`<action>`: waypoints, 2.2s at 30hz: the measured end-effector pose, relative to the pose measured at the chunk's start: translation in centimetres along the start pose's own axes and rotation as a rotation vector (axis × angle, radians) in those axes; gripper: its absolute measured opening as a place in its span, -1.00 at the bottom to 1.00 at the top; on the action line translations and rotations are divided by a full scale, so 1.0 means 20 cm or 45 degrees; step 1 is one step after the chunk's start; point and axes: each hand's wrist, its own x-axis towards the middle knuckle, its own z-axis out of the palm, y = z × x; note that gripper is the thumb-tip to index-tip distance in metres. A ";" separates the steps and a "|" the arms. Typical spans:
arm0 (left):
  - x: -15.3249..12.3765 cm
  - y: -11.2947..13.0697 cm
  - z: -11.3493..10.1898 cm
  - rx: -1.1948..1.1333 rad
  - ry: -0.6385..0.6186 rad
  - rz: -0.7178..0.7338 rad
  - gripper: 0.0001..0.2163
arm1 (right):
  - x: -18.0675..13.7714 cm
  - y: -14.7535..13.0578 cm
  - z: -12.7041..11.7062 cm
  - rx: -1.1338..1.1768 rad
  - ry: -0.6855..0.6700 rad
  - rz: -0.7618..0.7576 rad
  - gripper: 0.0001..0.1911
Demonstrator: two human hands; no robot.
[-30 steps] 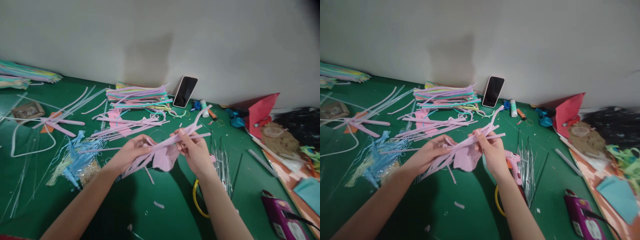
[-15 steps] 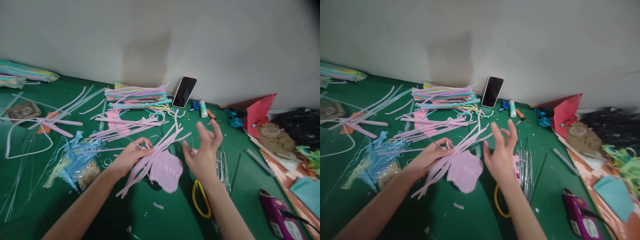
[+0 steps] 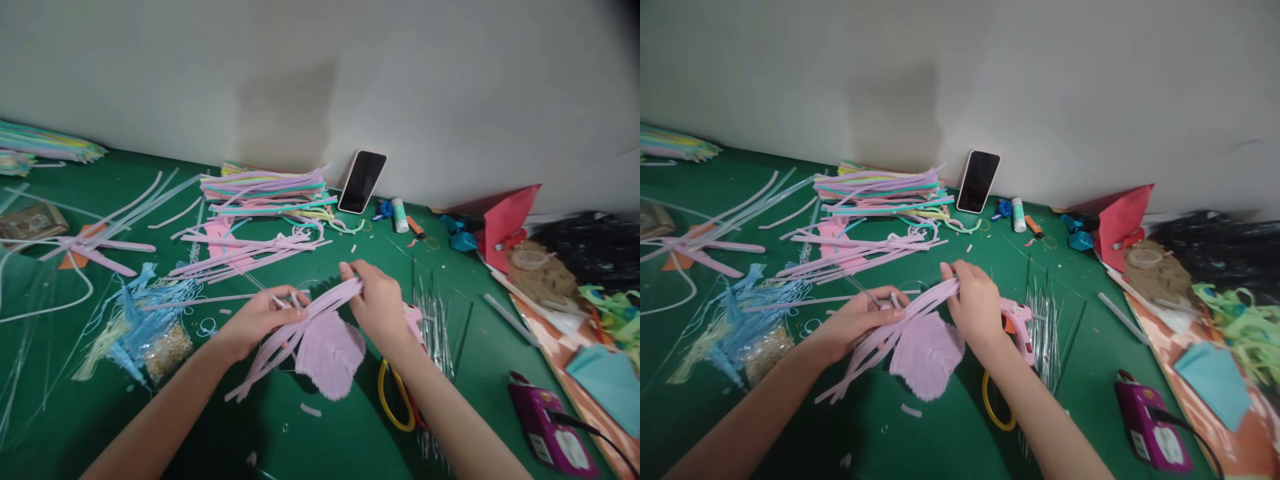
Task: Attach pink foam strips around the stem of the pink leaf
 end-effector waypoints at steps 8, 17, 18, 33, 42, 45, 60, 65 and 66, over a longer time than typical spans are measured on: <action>-0.04 0.00 0.04 -0.080 0.007 0.050 -0.77 | -0.02 -0.16 -0.05 0.734 -0.020 0.236 -0.76; -0.09 -0.01 0.11 -0.341 0.184 0.038 -0.80 | -0.09 -0.24 -0.08 0.719 0.379 -0.003 -0.77; -0.09 -0.01 0.11 -0.343 0.182 0.050 -0.80 | -0.10 -0.25 -0.07 0.698 0.404 -0.069 -0.72; -0.09 -0.02 0.08 -0.196 0.113 0.131 -0.73 | -0.06 -0.23 -0.01 0.540 -0.108 -0.065 -0.74; -0.09 -0.04 0.08 -0.237 0.120 0.154 -0.73 | -0.09 -0.24 -0.03 0.474 -0.203 -0.064 -0.57; -0.10 -0.04 0.08 -0.220 0.121 0.193 -0.75 | -0.10 -0.26 -0.03 0.507 -0.319 -0.259 -0.48; -0.11 -0.03 0.08 -0.181 0.034 -0.010 -0.70 | -0.07 -0.13 -0.01 0.080 -0.505 -0.156 -0.41; -0.09 -0.03 0.06 -0.337 0.075 -0.043 -0.71 | -0.06 -0.07 -0.12 0.291 -0.567 -0.143 -0.09; -0.08 -0.03 0.05 -0.348 0.082 -0.051 -0.70 | -0.06 -0.07 -0.14 0.300 -0.547 -0.130 -0.06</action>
